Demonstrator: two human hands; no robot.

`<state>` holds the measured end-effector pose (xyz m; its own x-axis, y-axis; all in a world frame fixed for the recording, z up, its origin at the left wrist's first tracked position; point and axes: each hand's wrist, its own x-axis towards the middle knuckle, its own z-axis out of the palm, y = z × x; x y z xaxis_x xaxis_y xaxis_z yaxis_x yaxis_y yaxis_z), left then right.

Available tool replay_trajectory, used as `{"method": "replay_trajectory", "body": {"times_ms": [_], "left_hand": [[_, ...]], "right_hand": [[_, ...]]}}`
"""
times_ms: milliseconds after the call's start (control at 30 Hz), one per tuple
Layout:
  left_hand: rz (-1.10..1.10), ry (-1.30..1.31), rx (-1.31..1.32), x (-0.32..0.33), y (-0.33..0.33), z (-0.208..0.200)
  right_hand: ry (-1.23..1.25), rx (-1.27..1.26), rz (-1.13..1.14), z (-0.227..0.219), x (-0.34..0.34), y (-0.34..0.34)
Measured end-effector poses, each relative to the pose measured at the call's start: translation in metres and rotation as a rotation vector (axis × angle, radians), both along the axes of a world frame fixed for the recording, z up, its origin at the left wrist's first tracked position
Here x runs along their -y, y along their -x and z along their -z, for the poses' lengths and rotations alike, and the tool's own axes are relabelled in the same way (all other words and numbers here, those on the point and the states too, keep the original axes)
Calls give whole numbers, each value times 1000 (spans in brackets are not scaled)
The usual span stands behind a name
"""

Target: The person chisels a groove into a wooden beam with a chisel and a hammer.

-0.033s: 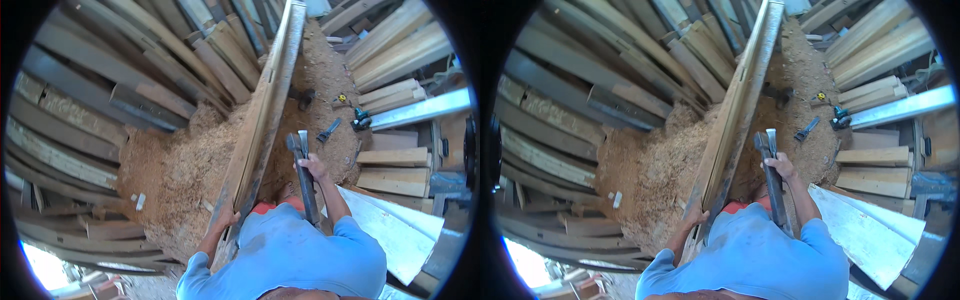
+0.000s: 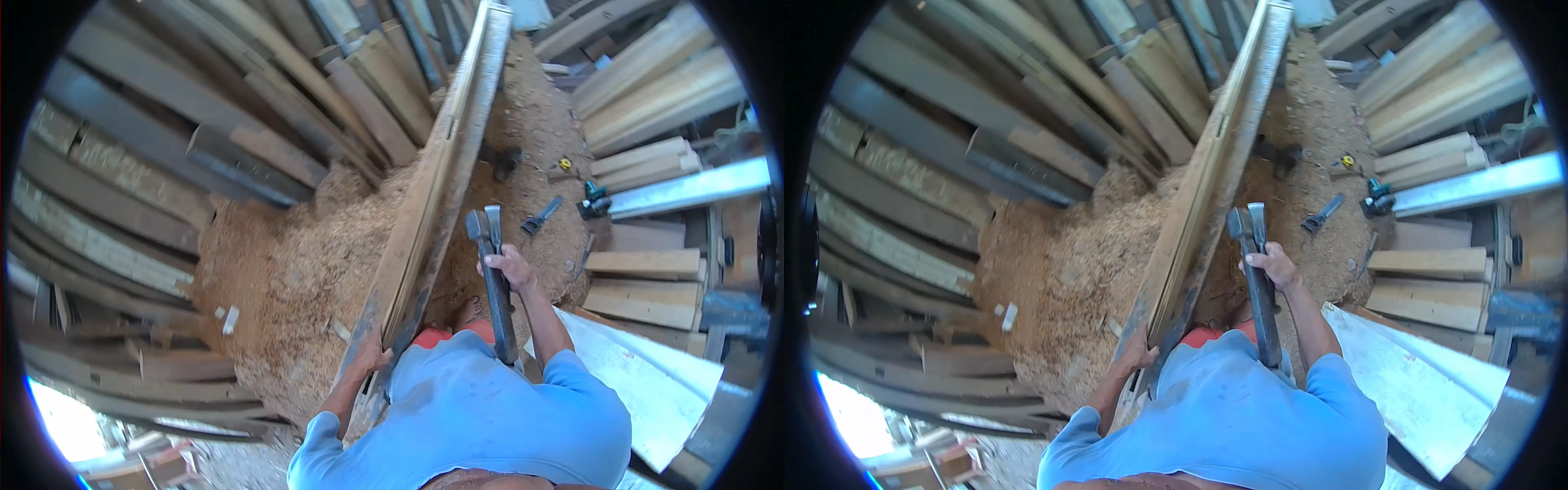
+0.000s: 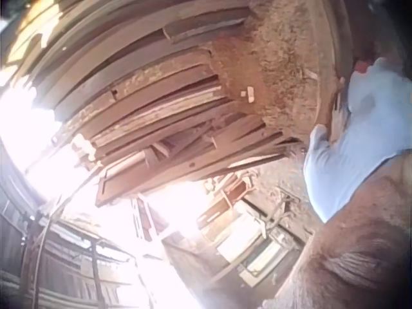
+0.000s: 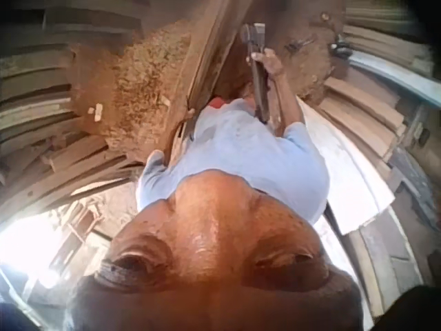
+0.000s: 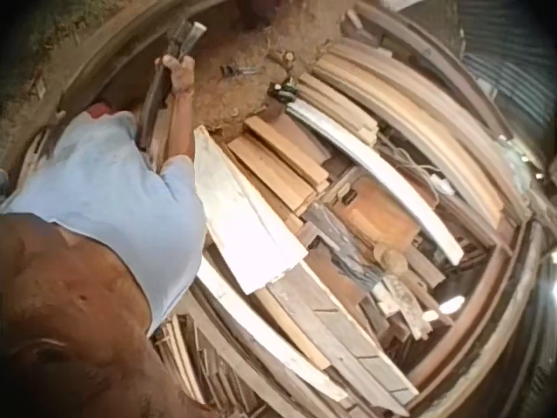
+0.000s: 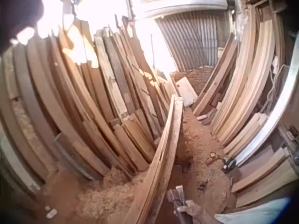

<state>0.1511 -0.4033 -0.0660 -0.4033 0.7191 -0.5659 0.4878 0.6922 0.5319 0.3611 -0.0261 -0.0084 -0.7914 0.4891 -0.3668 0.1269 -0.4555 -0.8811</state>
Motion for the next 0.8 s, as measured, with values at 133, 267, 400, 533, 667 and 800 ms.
{"method": "replay_trajectory", "body": {"times_ms": [133, 267, 400, 533, 667, 800], "left_hand": [[-113, -183, -116, 61, -24, -2], [-416, -25, -292, 57, -60, -7], [-640, -81, -517, 54, -85, -9], [-607, -173, -459, 66, -83, -5], [-603, -95, -376, 71, -79, -11], [-557, -58, -404, 81, -78, 0]], "right_hand": [[-109, 64, -239, -65, 18, 96], [-568, 130, -475, -41, 33, 174], [-1047, 237, -714, -17, 44, 226], [-1176, 265, -948, 34, 27, 250], [-1382, 265, -1053, 34, 31, 246], [-1266, 469, -1118, 74, 25, 251]]}}
